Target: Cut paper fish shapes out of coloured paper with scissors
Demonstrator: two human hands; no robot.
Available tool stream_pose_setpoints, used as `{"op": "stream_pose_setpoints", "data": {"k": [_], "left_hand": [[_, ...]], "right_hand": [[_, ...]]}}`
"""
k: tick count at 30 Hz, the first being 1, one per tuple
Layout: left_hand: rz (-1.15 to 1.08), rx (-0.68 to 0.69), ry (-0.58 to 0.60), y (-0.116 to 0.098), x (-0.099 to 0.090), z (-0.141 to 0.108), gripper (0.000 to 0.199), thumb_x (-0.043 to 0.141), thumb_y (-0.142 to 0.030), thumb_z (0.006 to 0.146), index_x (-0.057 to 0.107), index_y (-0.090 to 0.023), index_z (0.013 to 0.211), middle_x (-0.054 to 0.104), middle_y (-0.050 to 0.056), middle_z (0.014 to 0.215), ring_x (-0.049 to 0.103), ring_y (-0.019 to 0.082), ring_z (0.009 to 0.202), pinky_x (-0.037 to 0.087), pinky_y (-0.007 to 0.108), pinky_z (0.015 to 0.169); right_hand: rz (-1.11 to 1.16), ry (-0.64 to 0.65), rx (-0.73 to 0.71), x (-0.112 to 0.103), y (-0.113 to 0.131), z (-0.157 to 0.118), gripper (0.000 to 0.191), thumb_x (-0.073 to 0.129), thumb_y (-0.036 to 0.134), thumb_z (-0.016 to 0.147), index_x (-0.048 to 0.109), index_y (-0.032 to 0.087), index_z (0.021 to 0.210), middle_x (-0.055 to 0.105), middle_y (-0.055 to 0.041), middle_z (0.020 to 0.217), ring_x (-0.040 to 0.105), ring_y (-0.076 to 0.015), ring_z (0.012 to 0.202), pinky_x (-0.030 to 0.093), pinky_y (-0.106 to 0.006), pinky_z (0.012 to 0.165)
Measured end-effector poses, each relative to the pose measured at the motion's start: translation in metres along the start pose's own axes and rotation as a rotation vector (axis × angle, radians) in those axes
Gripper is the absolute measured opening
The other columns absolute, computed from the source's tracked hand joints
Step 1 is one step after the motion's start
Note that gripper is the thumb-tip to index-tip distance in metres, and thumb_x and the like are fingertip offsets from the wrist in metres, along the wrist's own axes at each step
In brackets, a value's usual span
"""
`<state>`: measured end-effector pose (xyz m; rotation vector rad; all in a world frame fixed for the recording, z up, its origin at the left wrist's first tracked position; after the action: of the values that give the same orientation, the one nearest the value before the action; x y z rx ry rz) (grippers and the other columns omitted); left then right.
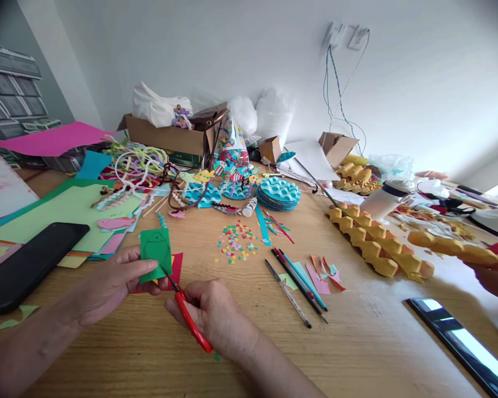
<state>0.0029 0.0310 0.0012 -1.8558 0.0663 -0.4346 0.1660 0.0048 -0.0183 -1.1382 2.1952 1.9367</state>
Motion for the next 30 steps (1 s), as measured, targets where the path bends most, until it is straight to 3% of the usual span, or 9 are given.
{"op": "stream_pose_setpoints", "data": {"k": [30], "left_hand": [[-0.037,-0.022,-0.021,0.0023,-0.0036,0.0023,0.012,0.071,-0.028,0.065,0.065,-0.017,0.065,0.071,0.002,0.059,0.064,0.015,0.058,0.051,0.025,0.055]], "right_hand": [[0.038,-0.009,-0.024,-0.0005,-0.0009,0.003,0.039,0.053,0.04,0.08,0.036,0.018,0.051,0.023,0.0071,0.047,0.023,-0.0053,0.042,0.015,-0.019,0.037]]}}
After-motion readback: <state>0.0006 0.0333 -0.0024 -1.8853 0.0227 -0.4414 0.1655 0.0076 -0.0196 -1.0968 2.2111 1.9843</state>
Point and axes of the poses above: each hand's wrist, its own z-axis towards the middle knuckle, its own x-axis out of the palm, y = z × x, the point moved 3 cm from there along z, towards the middle knuckle
